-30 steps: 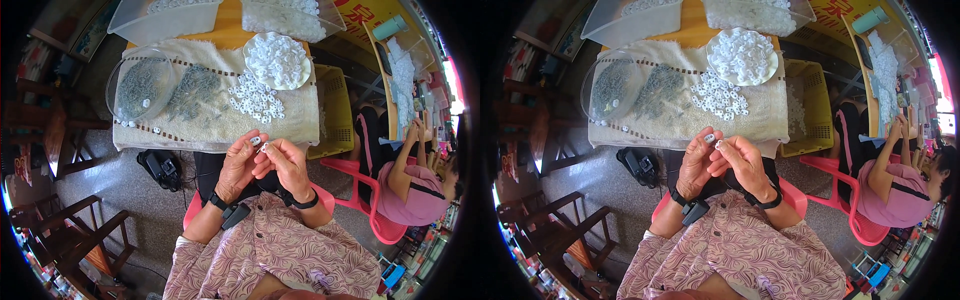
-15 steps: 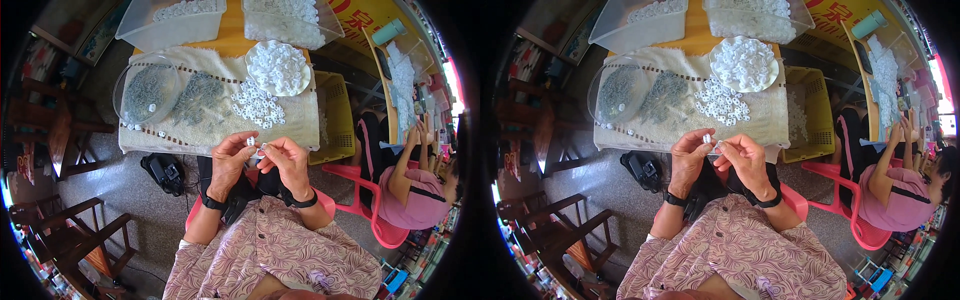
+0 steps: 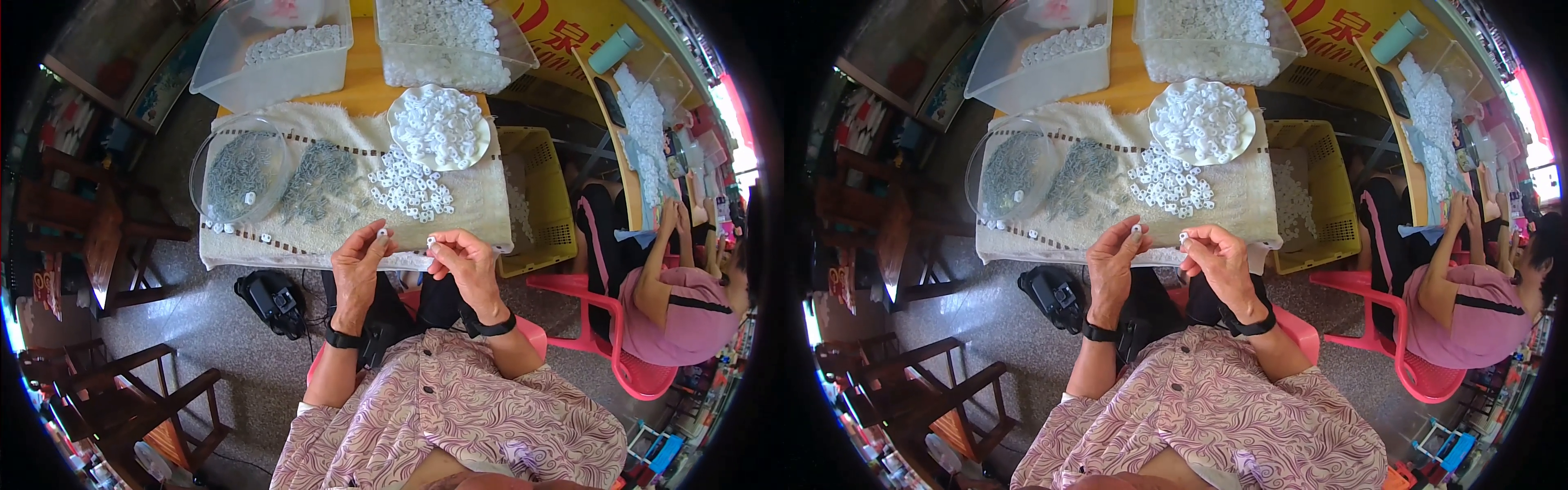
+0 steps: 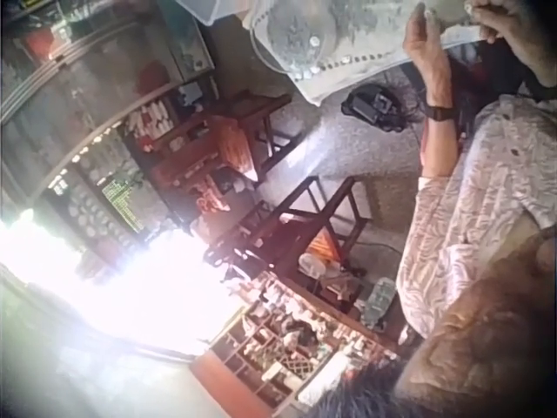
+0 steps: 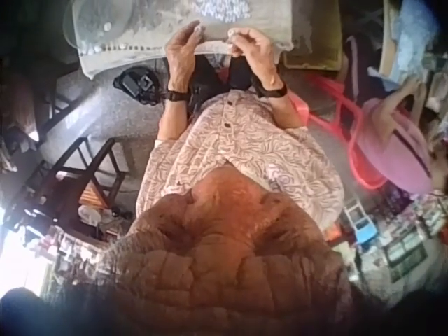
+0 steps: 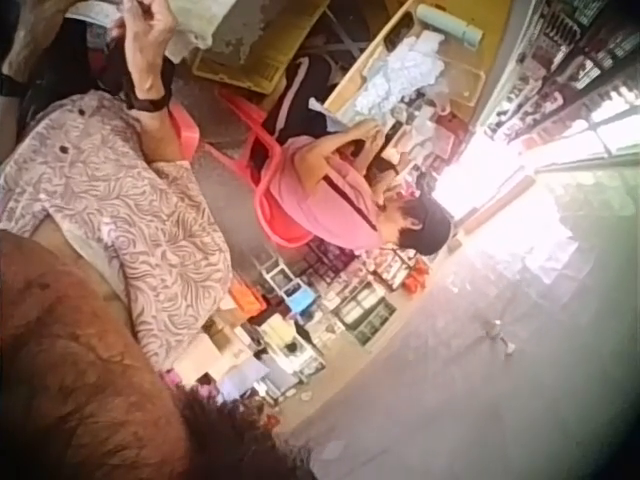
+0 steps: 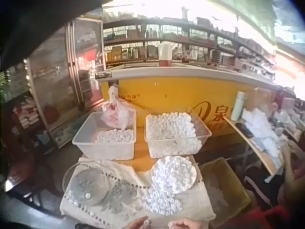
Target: Assembling small white plastic components by hand at a workstation.
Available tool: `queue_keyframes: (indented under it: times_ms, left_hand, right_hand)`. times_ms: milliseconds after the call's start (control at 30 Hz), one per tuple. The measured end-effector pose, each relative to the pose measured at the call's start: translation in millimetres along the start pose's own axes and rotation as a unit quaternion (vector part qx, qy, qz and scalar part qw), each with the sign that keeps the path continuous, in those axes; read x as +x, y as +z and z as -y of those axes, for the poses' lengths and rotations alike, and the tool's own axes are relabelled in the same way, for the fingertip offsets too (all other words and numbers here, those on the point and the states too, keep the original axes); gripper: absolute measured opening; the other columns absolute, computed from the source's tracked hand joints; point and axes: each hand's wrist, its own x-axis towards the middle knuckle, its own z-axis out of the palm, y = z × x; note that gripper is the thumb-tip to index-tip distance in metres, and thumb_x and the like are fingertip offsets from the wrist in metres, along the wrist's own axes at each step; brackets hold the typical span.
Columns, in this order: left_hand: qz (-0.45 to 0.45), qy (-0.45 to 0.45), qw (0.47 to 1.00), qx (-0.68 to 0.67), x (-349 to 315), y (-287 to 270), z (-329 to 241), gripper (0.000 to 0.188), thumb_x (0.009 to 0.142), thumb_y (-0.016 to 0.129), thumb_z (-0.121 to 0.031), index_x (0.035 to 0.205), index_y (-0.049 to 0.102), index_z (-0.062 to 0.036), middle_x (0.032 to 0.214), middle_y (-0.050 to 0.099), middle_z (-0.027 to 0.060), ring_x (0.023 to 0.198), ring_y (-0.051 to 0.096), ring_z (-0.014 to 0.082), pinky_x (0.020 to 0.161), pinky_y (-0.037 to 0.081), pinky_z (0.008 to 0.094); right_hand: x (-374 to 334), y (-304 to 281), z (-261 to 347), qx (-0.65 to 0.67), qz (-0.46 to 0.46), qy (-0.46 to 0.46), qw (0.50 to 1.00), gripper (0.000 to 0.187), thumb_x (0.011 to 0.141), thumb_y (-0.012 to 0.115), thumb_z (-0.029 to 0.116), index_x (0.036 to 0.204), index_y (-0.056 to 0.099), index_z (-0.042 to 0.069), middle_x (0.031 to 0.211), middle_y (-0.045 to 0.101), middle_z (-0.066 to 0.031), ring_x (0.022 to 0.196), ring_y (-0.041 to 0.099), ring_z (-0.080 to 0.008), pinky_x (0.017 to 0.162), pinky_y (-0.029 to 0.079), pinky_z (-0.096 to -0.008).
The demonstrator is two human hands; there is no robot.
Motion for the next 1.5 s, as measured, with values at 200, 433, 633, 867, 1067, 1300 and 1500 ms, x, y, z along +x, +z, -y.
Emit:
queue_keyframes:
  times_ms: [200, 433, 633, 867, 1067, 1300, 1500]
  left_hand:
    - [0.060, -0.049, 0.987, -0.139, -3.4, 8.4, -7.1, 0.032, 0.089, 0.058, 0.001, 0.121, 0.056, 0.0025, 0.109, 0.064, 0.0143, 0.091, 0.065, 0.0176, 0.084, 0.054, 0.0300]
    - [0.111, -0.056, 0.973, -0.196, -6.3, 8.9, -7.8, 0.032, 0.090, 0.058, 0.001, 0.121, 0.057, 0.0013, 0.108, 0.065, 0.0145, 0.091, 0.065, 0.0174, 0.083, 0.055, 0.0299]
    - [0.075, -0.059, 0.988, -0.122, -3.8, 6.7, 1.5, 0.027, 0.088, 0.064, -0.007, 0.114, 0.061, 0.0010, 0.098, 0.068, 0.0123, 0.080, 0.066, 0.0159, 0.075, 0.055, 0.0272]
    - [0.053, -0.042, 0.994, -0.091, -1.7, 1.5, 5.3, 0.024, 0.087, 0.067, -0.012, 0.107, 0.064, 0.0009, 0.093, 0.069, 0.0088, 0.075, 0.065, 0.0127, 0.070, 0.054, 0.0249]
    - [-0.004, 0.018, 0.999, -0.051, 3.4, -9.3, 4.6, 0.020, 0.087, 0.067, -0.012, 0.102, 0.066, 0.0009, 0.086, 0.067, 0.0040, 0.068, 0.061, 0.0095, 0.065, 0.050, 0.0225]
    - [-0.310, 0.159, 0.914, 0.206, 11.4, -77.0, -58.0, 0.015, 0.085, 0.066, -0.015, 0.086, 0.068, -0.0006, 0.069, 0.065, 0.0083, 0.055, 0.058, 0.0147, 0.053, 0.046, 0.0301]
    - [-0.382, 0.197, 0.743, 0.513, 18.6, -134.8, -59.4, 0.015, 0.084, 0.060, -0.019, 0.087, 0.070, -0.0087, 0.087, 0.065, 0.0156, 0.076, 0.064, 0.0362, 0.069, 0.051, 0.0440]
  right_hand:
    - [-4.9, 1.7, 11.5, 0.015, -0.006, -0.015, 1.000, 0.022, 0.088, 0.062, 0.009, 0.108, 0.062, -0.003, 0.083, 0.066, -0.0088, 0.064, 0.063, -0.0110, 0.054, 0.050, -0.0211]
    - [-10.5, 6.7, 14.3, 0.010, 0.016, -0.031, 0.999, 0.023, 0.088, 0.063, 0.009, 0.107, 0.062, -0.003, 0.083, 0.066, -0.0090, 0.063, 0.063, -0.0112, 0.054, 0.050, -0.0213]
    - [-18.0, 10.6, 15.4, -0.005, -0.003, -0.025, 1.000, 0.020, 0.089, 0.061, 0.007, 0.106, 0.062, -0.003, 0.082, 0.066, -0.0092, 0.061, 0.061, -0.0111, 0.053, 0.049, -0.0214]
    - [-20.7, 16.4, 11.1, -0.013, 0.015, -0.041, 0.999, 0.018, 0.089, 0.059, 0.005, 0.104, 0.063, -0.003, 0.082, 0.066, -0.0090, 0.060, 0.061, -0.0114, 0.052, 0.048, -0.0214]
    - [-22.4, 19.0, 4.2, -0.032, 0.021, -0.046, 0.998, 0.017, 0.089, 0.059, 0.006, 0.103, 0.063, -0.003, 0.082, 0.065, -0.0090, 0.060, 0.061, -0.0116, 0.052, 0.048, -0.0214]
    - [-5.1, 8.5, -11.3, -0.052, 0.026, -0.028, 0.998, 0.017, 0.088, 0.060, 0.007, 0.102, 0.063, -0.002, 0.081, 0.065, -0.0081, 0.060, 0.061, -0.0110, 0.052, 0.049, -0.0216]
    - [7.6, 21.6, -20.2, -0.070, 0.046, -0.028, 0.996, 0.018, 0.089, 0.060, 0.009, 0.102, 0.063, -0.002, 0.081, 0.065, -0.0075, 0.060, 0.060, -0.0106, 0.053, 0.050, -0.0224]
